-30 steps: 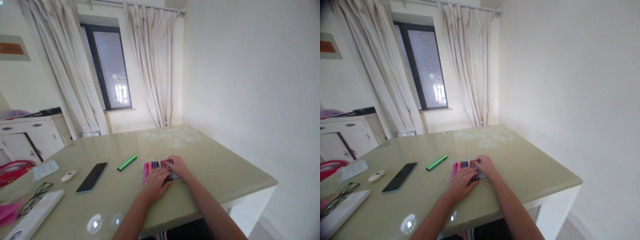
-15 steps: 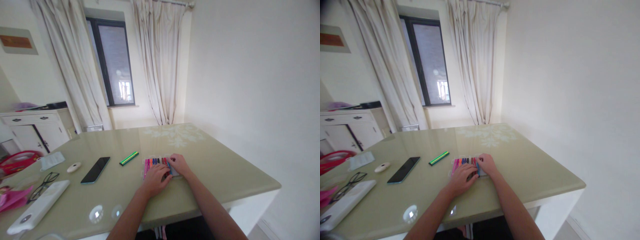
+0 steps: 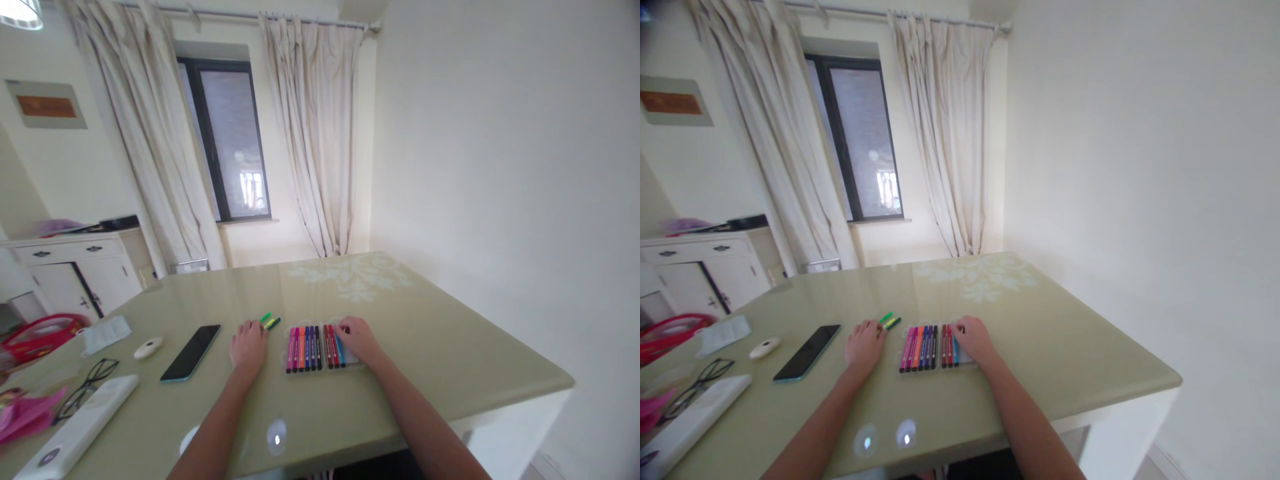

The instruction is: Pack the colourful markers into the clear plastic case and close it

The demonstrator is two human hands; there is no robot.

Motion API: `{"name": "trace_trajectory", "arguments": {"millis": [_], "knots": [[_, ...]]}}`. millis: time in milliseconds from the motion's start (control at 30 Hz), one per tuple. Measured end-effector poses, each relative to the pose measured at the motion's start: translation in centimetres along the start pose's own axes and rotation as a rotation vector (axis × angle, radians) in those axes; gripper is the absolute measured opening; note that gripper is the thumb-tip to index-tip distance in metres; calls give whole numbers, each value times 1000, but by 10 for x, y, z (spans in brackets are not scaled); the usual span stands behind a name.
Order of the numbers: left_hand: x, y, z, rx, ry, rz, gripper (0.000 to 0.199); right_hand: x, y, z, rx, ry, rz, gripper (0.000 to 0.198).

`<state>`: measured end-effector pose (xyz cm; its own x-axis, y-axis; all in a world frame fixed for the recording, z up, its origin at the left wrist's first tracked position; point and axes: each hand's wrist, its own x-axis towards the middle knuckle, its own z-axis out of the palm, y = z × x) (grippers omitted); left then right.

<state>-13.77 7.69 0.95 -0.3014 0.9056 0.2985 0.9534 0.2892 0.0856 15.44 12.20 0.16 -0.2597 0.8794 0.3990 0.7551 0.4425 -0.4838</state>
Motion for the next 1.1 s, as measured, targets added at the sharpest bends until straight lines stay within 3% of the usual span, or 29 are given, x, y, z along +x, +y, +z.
{"name": "trace_trajectory", "arguments": {"millis": [200,333,400,467,533,700,867,1100], "knots": [[2,6,2,53,-70,54,26,0,0,1,-10,-3,2,28],[1,14,-2,-34,8,76,25,-1,-4,0,44,8,-26,26],[-2,29,-7,-229,6,127,25,-1,-8,-2,123,21,-46,25],[-9,52,-12,-532,-53,253,22,0,-12,-5,274,37,-48,24],[-18,79,-15,-691,-45,386,12,2,-13,-7,476,57,-20,28],[-41,128,-10,-876,-27,363,11,7,-5,-10,859,109,128,36],[-49,129,-2,-974,-61,407,16,7,-3,-7,1043,39,160,41],[-54,121,-2,-892,20,432,26,8,-5,-13,1107,165,228,55]]}}
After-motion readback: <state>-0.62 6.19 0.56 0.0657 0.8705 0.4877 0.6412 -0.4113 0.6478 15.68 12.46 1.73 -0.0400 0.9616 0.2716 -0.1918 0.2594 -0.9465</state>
